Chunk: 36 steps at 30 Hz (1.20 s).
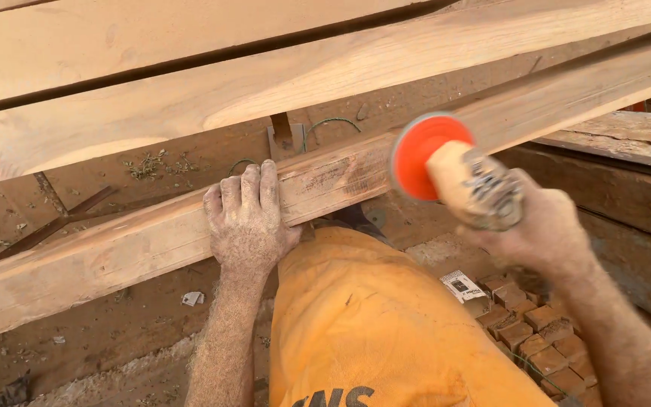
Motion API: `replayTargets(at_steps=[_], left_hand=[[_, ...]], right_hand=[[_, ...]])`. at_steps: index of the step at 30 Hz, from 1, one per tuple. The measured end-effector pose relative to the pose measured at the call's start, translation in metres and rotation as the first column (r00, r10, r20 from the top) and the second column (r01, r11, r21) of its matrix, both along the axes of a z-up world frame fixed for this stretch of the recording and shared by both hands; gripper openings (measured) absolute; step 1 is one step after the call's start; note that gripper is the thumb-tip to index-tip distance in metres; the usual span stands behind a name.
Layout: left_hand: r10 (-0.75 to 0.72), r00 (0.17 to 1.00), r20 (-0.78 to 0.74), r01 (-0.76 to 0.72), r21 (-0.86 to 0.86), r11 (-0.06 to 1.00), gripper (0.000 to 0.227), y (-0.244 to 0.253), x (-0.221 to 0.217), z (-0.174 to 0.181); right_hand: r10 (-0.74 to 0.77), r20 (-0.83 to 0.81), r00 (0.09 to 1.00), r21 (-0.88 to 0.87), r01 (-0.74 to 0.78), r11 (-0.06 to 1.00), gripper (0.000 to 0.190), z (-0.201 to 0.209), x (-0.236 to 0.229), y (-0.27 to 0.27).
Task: Sand a long piece of lumber using an angle grinder with a sanding disc attachment.
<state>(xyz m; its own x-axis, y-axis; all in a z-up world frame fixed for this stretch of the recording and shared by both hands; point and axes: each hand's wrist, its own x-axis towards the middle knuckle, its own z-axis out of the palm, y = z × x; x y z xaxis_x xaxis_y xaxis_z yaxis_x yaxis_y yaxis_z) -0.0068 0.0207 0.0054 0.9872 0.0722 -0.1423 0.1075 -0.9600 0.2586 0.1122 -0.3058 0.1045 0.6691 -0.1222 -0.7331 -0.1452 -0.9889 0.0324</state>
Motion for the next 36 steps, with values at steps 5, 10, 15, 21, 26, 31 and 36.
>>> replayTargets(at_steps=[5,10,15,21,26,31,36], left_hand=[[-0.016,0.994,-0.109,0.016,0.003,1.000,0.112,-0.002,0.009,0.006],[-0.009,0.991,-0.131,0.010,0.010,1.000,0.110,-0.004,0.009,0.007],[0.014,0.969,-0.247,0.019,0.131,0.991,0.112,-0.010,0.015,0.007],[-0.003,0.980,-0.199,0.041,0.186,0.982,0.111,-0.013,0.015,0.004],[-0.005,0.985,-0.175,0.037,0.184,0.982,0.104,-0.015,0.014,0.004],[0.002,0.986,-0.165,0.027,0.175,0.984,0.110,-0.015,0.017,0.009],[-0.001,0.989,-0.146,0.020,0.132,0.991,0.111,-0.013,0.017,0.018]], right_hand=[[-0.389,0.285,0.876,-0.033,0.414,0.910,0.057,-0.019,0.049,-0.170],[-0.595,0.346,0.725,0.374,0.476,0.796,0.044,-0.019,0.063,-0.199],[-0.449,0.140,0.883,0.013,0.452,0.892,0.066,-0.004,0.013,-0.076],[-0.156,-0.065,0.986,0.097,0.162,0.982,0.075,0.003,-0.028,-0.038],[-0.605,0.215,0.767,0.095,0.600,0.794,0.062,-0.010,0.028,-0.181],[-0.781,0.336,0.527,0.213,0.765,0.608,0.049,-0.002,0.060,-0.242],[-0.726,0.272,0.631,0.337,0.644,0.687,0.049,-0.026,0.008,-0.211]])
